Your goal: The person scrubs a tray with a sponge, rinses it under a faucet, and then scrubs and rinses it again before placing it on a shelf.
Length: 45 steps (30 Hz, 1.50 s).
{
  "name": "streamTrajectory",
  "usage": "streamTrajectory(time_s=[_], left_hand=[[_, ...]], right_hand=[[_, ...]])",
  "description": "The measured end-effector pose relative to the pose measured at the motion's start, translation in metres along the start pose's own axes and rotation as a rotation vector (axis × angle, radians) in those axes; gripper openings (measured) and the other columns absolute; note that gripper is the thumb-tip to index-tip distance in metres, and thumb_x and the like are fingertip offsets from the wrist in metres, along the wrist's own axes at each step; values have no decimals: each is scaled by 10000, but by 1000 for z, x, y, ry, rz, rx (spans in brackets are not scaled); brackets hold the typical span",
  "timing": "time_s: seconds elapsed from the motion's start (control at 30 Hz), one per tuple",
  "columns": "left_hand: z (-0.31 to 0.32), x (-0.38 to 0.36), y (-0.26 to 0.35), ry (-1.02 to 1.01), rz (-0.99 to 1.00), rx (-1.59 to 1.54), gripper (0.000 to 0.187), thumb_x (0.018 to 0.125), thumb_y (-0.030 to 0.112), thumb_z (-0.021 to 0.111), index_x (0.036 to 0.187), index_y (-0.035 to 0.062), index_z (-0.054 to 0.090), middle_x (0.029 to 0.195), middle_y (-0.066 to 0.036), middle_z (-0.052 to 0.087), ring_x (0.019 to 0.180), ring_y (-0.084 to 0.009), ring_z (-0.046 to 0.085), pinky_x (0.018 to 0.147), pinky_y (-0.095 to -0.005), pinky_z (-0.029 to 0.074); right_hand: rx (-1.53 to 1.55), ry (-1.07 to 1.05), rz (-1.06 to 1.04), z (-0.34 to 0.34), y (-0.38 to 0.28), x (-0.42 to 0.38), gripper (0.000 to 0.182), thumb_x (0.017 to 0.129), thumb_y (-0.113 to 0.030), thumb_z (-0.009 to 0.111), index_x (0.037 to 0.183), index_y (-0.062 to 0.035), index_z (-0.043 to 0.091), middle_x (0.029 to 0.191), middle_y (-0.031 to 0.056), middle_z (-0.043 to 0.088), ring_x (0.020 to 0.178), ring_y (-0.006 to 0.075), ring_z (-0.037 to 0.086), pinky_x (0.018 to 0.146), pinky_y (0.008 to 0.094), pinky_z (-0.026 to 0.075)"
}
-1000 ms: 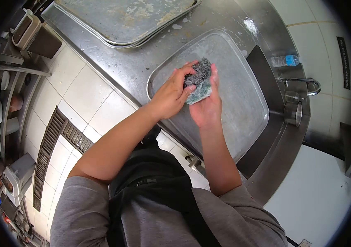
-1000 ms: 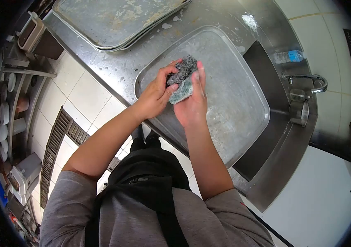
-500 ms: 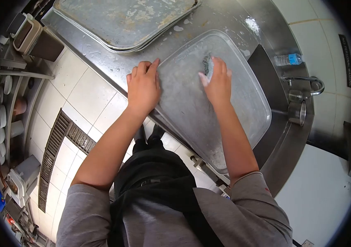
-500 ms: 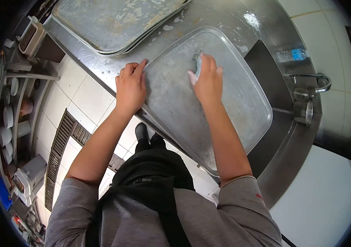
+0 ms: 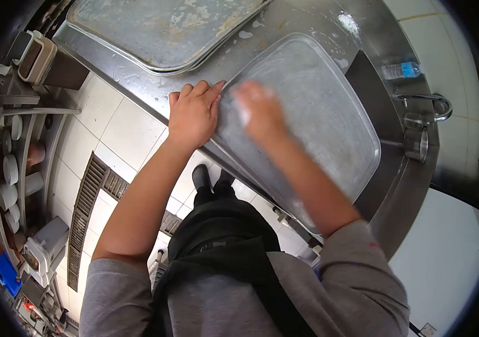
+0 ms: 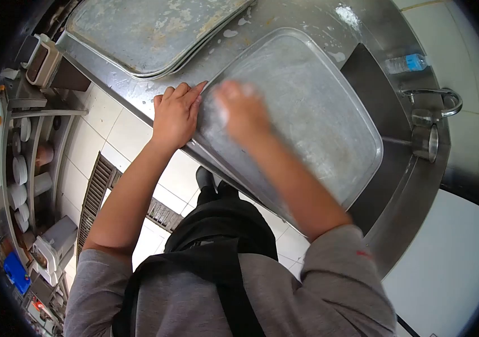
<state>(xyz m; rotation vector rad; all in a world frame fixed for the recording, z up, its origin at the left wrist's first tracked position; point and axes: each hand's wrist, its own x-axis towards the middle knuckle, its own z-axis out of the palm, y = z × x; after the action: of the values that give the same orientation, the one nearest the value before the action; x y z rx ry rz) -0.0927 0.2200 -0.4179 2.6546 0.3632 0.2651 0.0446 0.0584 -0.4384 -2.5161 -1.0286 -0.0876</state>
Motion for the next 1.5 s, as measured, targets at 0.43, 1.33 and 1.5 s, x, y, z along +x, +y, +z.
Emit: streamTrajectory(time_s=[0.43, 1.33, 1.5], left_hand=[[-4, -2, -5, -27, 58, -7, 362, 947, 188, 521, 1300, 162, 595, 1005, -38, 578, 921, -238, 514, 845, -385, 347], [-3, 3, -7, 17, 74, -25, 333, 933, 172, 551, 1256, 162, 632, 931, -46, 543, 897, -242, 515, 809, -391, 353], [1, 1, -7, 34, 76, 8, 361, 875, 150, 596, 1233, 170, 645, 944, -33, 555, 901, -232, 521, 819, -396, 356]], right_hand=[[140, 165, 116, -15, 23, 39, 237, 753, -37, 640, 986, -59, 675, 1095, 157, 651, 1051, 345, 608, 886, 450, 490], [132, 9, 195, -18, 22, 9, 259, 802, -88, 624, 1047, -140, 687, 1051, 95, 675, 944, 275, 654, 822, 425, 535], [-80, 194, -220, 9, -21, -37, 251, 811, -98, 631, 1049, -152, 691, 954, 112, 696, 872, 303, 669, 822, 430, 521]])
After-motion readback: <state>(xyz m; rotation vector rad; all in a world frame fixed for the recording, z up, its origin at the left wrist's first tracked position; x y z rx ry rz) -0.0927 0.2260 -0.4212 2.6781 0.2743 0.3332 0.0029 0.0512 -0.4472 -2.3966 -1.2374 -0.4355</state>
